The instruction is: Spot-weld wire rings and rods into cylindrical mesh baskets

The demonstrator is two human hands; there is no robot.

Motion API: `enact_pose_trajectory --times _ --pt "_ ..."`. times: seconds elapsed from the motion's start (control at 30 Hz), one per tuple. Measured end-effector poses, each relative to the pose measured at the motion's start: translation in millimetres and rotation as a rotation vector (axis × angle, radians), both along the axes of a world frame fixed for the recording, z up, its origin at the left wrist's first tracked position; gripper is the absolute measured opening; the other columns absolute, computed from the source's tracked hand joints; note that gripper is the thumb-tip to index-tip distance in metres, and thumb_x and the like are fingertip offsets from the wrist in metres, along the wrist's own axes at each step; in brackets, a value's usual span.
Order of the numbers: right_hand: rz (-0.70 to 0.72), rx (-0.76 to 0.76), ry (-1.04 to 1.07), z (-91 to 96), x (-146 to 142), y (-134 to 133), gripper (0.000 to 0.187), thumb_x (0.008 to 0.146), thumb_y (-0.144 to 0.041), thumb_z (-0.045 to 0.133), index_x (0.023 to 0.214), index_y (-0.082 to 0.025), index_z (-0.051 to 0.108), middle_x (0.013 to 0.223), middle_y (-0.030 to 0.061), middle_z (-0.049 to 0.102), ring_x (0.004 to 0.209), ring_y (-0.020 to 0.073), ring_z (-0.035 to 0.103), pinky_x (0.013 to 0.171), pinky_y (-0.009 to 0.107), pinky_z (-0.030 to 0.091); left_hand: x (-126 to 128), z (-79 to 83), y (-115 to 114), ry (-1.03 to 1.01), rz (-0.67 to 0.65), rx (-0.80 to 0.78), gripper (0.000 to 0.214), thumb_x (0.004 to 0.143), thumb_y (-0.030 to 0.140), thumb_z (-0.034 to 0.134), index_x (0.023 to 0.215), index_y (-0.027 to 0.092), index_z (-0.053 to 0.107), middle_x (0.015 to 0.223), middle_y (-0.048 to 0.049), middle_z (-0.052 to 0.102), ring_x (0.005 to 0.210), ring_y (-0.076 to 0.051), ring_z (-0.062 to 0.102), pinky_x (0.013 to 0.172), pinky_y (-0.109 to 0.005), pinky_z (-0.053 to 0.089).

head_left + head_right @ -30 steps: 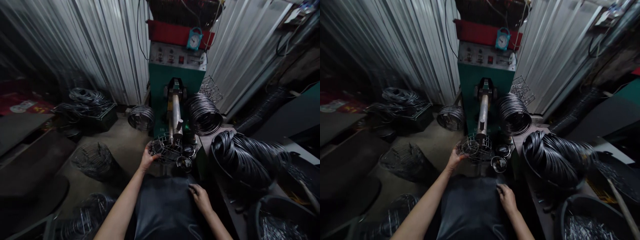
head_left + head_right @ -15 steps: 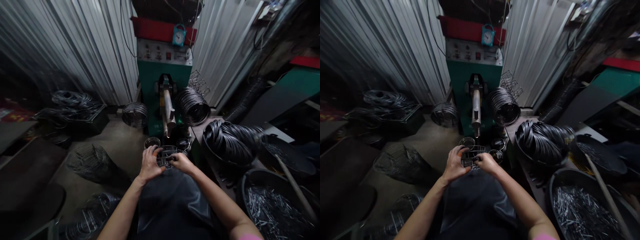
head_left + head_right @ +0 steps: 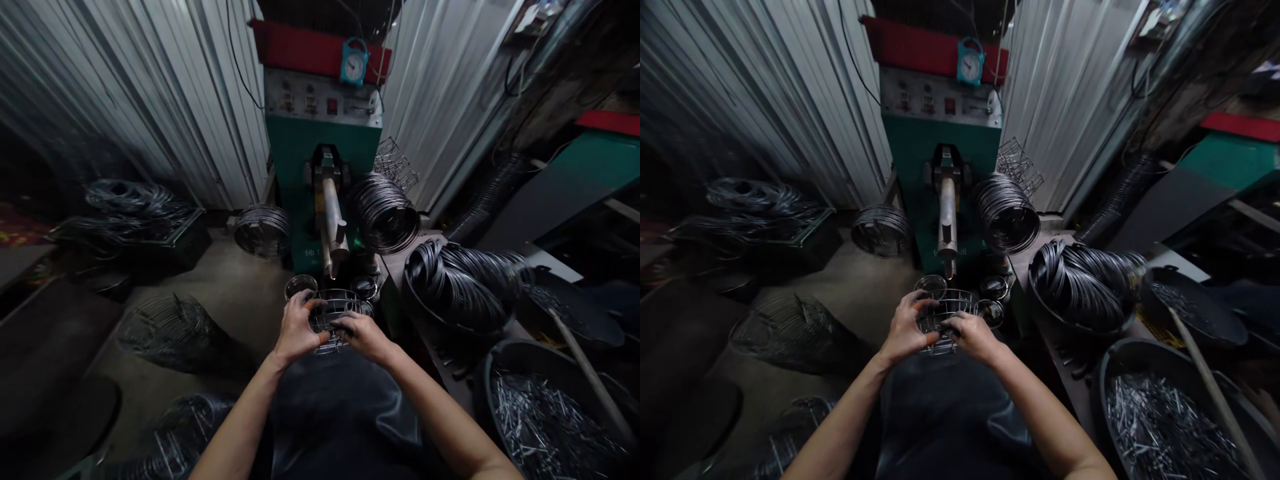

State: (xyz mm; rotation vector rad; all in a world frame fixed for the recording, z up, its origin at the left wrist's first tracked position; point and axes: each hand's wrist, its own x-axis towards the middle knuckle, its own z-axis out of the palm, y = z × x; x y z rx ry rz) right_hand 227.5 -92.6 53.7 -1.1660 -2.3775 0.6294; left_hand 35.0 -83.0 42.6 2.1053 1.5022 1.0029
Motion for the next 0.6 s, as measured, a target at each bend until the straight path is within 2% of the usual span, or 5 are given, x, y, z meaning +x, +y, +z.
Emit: enact_pose_trajectory --times 0.33,0.47,0.6 --pt "0.022 0.049 -0.027 -14.1 -0.3 20.5 0.023 0.082 -0.013 0.055 0.102 -0.017 0.064 0.096 0.0079 0.066 0.087 0.0159 0.064 0.077 0.024 0.051 -1.8 -13.6 22.5 -0.026 -0.035 0.037 0.052 0.05 0.019 0.071 0.101 0.023 0.061 0.126 -0.0084 0.044 0.119 -0.031 0.042 0.099 -0.047 0.038" --pt "0.03 0.07 -0.063 -13.7 0.5 27.6 0.027 0.079 -0.01 0.057 0.104 -0.018 0.063 0.097 0.0075 0.065 0.088 0.0162 0.064 0.076 0.024 0.051 -2.0 -15.8 30.4 -0.056 -0.046 0.088 0.064 0.051 0.017 0.068 0.113 0.02 0.054 0.124 -0.0099 0.046 0.118 -0.03 0.044 0.099 -0.046 0.04" --pt "0.027 0.1 -0.073 -11.8 -0.3 36.9 0.025 0.08 -0.01 0.056 0.102 -0.019 0.064 0.094 0.0067 0.066 0.085 0.0159 0.064 0.076 0.024 0.05 -1.8 -16.4 39.7 -0.049 -0.053 0.127 0.058 0.052 0.018 0.068 0.109 0.021 0.056 0.123 -0.0094 0.047 0.116 -0.029 0.046 0.097 -0.045 0.042"
